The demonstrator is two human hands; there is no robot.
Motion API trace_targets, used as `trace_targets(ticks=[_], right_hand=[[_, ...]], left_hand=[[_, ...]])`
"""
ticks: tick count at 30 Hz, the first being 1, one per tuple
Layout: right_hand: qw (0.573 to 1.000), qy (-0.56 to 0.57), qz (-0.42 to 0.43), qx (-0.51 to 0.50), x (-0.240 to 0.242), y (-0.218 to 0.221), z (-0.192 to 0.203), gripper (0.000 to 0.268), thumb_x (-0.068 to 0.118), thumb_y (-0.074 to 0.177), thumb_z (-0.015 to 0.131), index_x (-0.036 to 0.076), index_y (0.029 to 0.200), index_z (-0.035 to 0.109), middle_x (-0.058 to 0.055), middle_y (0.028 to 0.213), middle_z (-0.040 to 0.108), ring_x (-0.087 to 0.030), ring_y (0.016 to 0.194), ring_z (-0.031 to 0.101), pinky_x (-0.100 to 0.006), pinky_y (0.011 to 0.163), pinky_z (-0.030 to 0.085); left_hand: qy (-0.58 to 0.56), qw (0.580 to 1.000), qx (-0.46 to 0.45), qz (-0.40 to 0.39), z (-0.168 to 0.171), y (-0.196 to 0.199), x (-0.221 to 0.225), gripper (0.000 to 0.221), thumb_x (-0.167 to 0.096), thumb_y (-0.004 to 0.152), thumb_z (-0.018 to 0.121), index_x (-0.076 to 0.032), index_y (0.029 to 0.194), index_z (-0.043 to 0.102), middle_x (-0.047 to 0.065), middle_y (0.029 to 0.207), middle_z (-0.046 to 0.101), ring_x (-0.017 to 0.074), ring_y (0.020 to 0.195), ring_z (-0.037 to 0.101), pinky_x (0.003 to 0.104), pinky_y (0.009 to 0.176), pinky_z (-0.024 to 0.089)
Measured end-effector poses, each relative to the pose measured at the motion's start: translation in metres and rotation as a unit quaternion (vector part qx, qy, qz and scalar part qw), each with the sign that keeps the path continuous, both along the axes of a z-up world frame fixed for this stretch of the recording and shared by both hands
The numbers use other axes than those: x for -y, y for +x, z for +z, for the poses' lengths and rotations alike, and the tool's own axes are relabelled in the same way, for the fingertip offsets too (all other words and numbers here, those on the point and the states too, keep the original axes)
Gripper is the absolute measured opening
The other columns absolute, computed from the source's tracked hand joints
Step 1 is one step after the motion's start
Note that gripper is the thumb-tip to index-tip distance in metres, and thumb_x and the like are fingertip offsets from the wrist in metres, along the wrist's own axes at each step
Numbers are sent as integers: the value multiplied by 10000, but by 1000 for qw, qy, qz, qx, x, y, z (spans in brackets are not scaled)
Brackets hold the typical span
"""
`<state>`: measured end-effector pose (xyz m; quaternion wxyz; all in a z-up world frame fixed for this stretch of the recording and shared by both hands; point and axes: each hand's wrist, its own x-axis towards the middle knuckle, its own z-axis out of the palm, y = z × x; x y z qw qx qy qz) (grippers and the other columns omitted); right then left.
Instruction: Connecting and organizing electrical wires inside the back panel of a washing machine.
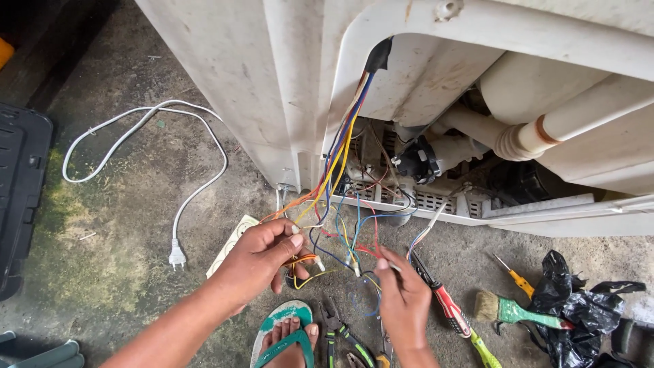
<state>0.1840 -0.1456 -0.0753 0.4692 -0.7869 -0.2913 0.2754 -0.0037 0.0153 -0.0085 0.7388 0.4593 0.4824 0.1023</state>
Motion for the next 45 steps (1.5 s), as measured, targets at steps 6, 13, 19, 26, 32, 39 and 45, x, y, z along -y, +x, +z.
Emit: trace_targets(ticks=[6, 13, 19, 26, 32, 39, 45], right_hand=[[990, 106, -96, 15, 30, -4, 0, 235, 155, 950, 656, 29, 1123, 754, -104, 1074, 791, -170, 936, 748, -323, 860, 663], [980, 92, -21, 174, 14, -10, 27, 182, 170, 960, 634, 99, 1054, 772, -35, 959, 797, -118, 818, 709, -259, 734, 529], [997, 78, -27, 12, 0, 0, 32, 177, 93, 953, 640, 54, 1078, 759, -87, 1069, 807, -165, 1001, 747, -285, 877, 595], [996, -53, -9, -65, -11, 23, 47, 185, 108, 916, 703, 78, 1070, 800, -71, 1034, 839, -163, 939, 752, -288, 814, 594], [976, -49, -54, -203, -28, 36, 60, 154, -35, 963, 630, -43, 1104, 694, -251, 954, 774, -337, 835, 759, -398, 745, 642], [982, 11, -49, -184, -21, 55, 35, 46, 8, 975, 659, -15, 978, 698, -206, 802, 744, -265, 702, 688, -350, 648, 568], [975, 64, -49, -208, -15, 63, 25, 73, 59, 954, 691, -7, 933, 667, -129, 732, 638, -271, 653, 718, -371, 750, 587]], left_hand=[[12, 1000, 19, -7, 0, 2, 6, 184, -138, 1039, 588, -70, 878, 530, 137, 815, 718, 214, 672, 779, 265, 344, 411], [-20, 1000, 0, 0, 3, -3, -1, 166, -145, 1037, 577, -62, 896, 545, 192, 900, 805, 210, 670, 763, 251, 348, 406], [-13, 1000, 5, -4, 3, -4, -1, 167, -148, 1035, 582, -71, 893, 538, 184, 892, 807, 211, 677, 768, 260, 354, 410], [8, 999, -7, -36, 10, -7, 2, 168, -175, 1037, 590, -66, 911, 571, 136, 870, 761, 166, 731, 776, 258, 382, 442], [7, 997, -54, -54, 20, -6, -4, 125, -158, 1041, 576, -60, 971, 609, 120, 901, 754, 160, 828, 794, 260, 416, 489], [28, 995, -69, -67, 15, -4, -7, 141, -186, 1031, 584, -74, 952, 618, 124, 897, 805, 158, 782, 791, 275, 416, 466], [26, 992, -101, -77, 19, 2, -5, 145, -213, 1032, 580, -104, 940, 601, 112, 928, 828, 138, 784, 788, 274, 437, 465]])
